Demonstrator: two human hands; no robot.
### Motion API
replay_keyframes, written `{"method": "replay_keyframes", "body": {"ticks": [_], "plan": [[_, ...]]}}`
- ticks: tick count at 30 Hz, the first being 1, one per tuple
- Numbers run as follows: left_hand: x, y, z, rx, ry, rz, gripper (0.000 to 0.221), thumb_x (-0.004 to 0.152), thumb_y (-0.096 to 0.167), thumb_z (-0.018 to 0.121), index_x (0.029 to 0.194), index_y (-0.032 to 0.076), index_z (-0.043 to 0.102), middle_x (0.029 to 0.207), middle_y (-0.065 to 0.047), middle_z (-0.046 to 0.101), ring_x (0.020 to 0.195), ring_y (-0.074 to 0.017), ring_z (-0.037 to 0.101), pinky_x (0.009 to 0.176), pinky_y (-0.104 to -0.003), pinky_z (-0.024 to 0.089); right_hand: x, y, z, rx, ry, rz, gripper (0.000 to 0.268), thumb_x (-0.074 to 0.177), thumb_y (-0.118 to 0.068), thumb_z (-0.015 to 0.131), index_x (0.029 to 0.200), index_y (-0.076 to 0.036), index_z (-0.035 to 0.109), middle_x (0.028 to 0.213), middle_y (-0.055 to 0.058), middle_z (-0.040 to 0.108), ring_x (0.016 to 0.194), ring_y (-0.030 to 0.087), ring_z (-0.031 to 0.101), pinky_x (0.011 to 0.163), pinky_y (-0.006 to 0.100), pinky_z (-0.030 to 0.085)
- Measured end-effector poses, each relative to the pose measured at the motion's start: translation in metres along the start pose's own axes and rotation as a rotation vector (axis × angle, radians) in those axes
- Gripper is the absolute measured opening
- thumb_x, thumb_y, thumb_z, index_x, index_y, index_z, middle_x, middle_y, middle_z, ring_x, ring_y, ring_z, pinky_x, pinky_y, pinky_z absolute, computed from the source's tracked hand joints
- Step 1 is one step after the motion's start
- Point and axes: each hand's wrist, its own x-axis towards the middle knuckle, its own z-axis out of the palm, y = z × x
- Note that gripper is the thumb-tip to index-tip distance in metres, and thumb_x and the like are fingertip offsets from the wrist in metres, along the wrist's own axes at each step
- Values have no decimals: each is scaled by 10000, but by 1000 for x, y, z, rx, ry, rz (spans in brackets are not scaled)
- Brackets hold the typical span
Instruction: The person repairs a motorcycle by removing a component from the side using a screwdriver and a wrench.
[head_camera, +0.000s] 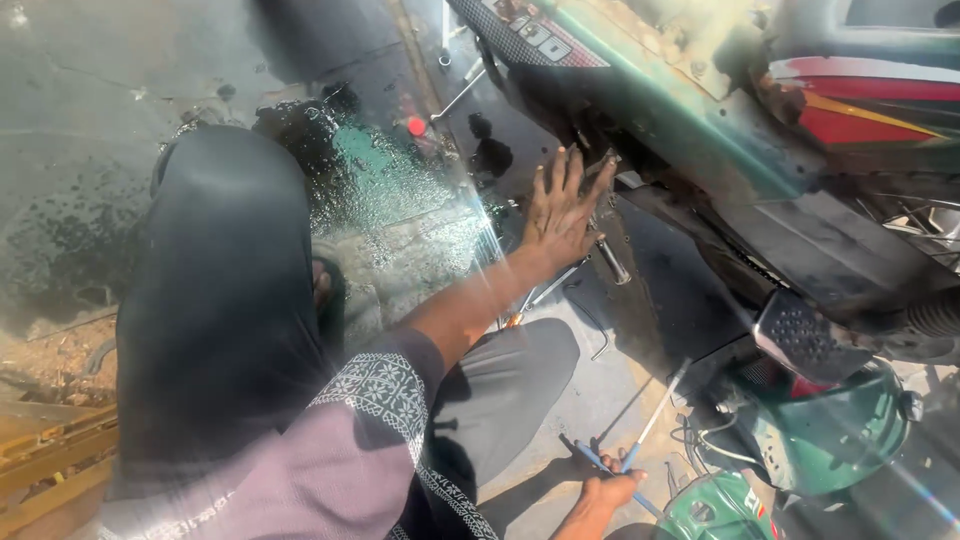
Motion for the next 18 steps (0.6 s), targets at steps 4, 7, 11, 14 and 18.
{"method": "replay_keyframes", "body": {"ticks": [4,7,11,14,18], "plan": [[1,-9,4,-96,8,64,1181,758,529,821,1606,183,75,1539,-315,311,1486,-509,239,1167,-683,251,8,50,-7,6,-79,247,550,1115,-530,334,1041,-45,581,709,18,417,638,191,432,714,409,518],[-1,-18,1,-215,7,148,1175,660,509,854,1555,198,160,1500,-296,340,1450,-502,254,1158,-681,234,1,61,10,146,-125,351,467,1125,-506,403,1041,-55,488,779,41,466,743,231,530,866,497,594],[21,-62,-29,-422,94,516,1023,727,382,852,1560,222,281,1488,-242,410,1436,-424,360,1185,-612,295,-14,66,6,104,161,469,428,1069,-480,486,1161,-62,505,920,89,586,848,257,594,813,495,529],[86,-111,-75,-234,352,884,754,967,169,798,1597,175,383,1470,-176,462,1374,-363,448,1175,-504,397,-38,57,-19,157,245,331,269,1084,-386,538,1107,-120,507,797,59,504,698,208,518,746,432,527],[173,-147,-130,-284,297,829,342,981,293,742,1263,160,600,1135,-110,596,1015,-323,601,838,-466,490,-107,39,-60,217,227,32,243,1099,-385,498,1021,-156,521,685,40,363,677,194,454,875,484,564]]}}
